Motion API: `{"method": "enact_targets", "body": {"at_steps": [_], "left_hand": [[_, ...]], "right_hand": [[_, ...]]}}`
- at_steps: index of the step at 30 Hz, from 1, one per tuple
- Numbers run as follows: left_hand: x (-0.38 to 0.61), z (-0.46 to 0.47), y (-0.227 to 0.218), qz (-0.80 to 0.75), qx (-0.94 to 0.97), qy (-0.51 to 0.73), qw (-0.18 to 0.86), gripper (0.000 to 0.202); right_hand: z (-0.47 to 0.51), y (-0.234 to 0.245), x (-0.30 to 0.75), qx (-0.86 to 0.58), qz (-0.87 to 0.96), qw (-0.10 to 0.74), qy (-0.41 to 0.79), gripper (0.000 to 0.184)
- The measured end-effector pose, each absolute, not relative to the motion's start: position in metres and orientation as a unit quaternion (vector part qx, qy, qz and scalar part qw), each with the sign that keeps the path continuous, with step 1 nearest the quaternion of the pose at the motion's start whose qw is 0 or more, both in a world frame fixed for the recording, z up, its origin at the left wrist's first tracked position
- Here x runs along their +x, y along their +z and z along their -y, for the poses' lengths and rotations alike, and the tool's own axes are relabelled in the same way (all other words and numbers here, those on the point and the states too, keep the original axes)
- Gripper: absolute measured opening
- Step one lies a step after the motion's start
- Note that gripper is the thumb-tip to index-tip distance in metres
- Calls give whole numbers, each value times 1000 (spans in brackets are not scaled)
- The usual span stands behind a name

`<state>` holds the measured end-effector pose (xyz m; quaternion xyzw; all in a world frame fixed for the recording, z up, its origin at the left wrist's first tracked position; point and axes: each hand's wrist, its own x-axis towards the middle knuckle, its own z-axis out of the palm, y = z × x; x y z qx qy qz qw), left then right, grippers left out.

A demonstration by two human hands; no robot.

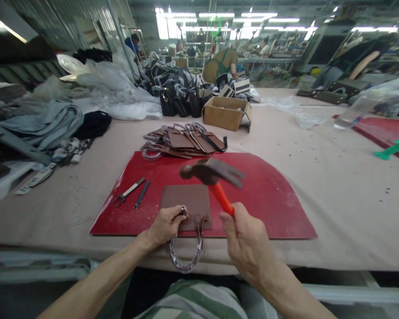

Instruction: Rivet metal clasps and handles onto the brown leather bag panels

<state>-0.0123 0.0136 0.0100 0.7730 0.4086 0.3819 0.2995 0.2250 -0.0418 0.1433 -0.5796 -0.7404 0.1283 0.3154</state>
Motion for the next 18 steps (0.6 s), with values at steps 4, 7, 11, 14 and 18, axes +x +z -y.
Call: {"method": "enact_targets", "body": {"at_steps": [4, 7, 11, 14, 18], "left_hand": [[-13, -13, 5, -399, 780, 388, 286, 16], [-13, -13, 7, -402, 776, 384, 298, 15], [-14, -12, 10, -411, 771, 374, 310, 15], [-14, -12, 9, -412, 773, 371, 308, 19], [-14, -12, 10, -416, 773, 371, 304, 15]], "right_hand": [[47, 156, 226, -505, 844, 178, 37, 26], [50, 168, 224, -548, 792, 266, 37, 23], [58, 157, 218, -575, 745, 336, 31, 21], [59, 139, 222, -559, 804, 180, 93, 22], [45, 120, 243, -621, 747, 152, 184, 28]]}}
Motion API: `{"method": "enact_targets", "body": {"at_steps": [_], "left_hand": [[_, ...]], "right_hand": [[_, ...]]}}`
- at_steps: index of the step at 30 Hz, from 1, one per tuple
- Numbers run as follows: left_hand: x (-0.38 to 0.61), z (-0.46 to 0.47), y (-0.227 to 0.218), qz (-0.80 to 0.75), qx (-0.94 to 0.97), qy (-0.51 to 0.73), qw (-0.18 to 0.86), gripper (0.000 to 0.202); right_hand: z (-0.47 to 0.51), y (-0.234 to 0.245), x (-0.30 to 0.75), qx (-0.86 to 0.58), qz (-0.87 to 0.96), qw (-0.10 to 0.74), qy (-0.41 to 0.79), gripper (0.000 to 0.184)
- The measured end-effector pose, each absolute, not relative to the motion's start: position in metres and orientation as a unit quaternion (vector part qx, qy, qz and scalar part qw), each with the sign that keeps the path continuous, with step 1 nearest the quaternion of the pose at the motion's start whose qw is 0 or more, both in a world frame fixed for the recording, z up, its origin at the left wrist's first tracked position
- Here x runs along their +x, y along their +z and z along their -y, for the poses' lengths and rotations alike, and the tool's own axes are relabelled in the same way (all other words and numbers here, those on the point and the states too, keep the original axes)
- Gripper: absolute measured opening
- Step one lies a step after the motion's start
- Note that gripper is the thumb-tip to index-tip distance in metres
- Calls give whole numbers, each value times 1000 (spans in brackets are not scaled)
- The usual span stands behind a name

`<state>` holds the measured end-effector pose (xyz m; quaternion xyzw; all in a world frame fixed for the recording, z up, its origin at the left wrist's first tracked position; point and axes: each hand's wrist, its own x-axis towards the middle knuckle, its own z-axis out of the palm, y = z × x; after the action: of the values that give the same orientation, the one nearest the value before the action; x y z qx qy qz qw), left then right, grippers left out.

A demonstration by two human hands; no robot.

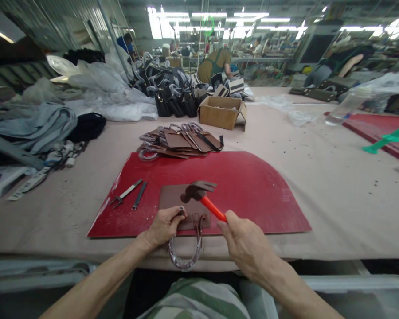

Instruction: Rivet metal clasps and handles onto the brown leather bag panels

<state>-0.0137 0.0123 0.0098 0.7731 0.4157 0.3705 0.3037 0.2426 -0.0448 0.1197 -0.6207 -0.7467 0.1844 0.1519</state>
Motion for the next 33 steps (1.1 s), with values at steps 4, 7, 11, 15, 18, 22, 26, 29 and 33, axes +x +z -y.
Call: {"method": "enact_targets", "body": {"at_steps": [4, 7, 11, 15, 18, 22, 26, 29, 33], "left_hand": [[-13, -13, 14, -410, 773, 367, 315, 15], [-15, -11, 18, -410, 774, 364, 316, 14], [-16, -7, 20, -418, 777, 351, 314, 12], [-11, -9, 20, -451, 736, 360, 354, 12], [-14, -23, 19, -522, 553, 491, 426, 21], [-39, -43, 21, -606, 415, 535, 418, 30], [-63, -52, 26, -705, 567, 379, 197, 20], [-64, -46, 34, -705, 649, 278, 60, 15], [-51, -15, 44, -636, 737, 228, 28, 9]], "right_hand": [[15, 90, 271, -677, 686, 138, 227, 32], [-2, 69, 277, -717, 668, 114, 163, 26], [1, 55, 246, -649, 738, 184, 21, 27], [17, 40, 199, -531, 812, 226, 89, 36], [26, 28, 183, -520, 819, 216, 113, 40], [28, 23, 184, -519, 814, 227, 129, 43], [24, 22, 186, -526, 810, 229, 123, 42], [24, 19, 187, -515, 819, 228, 105, 41], [22, -3, 200, -480, 830, 273, 73, 38]]}}
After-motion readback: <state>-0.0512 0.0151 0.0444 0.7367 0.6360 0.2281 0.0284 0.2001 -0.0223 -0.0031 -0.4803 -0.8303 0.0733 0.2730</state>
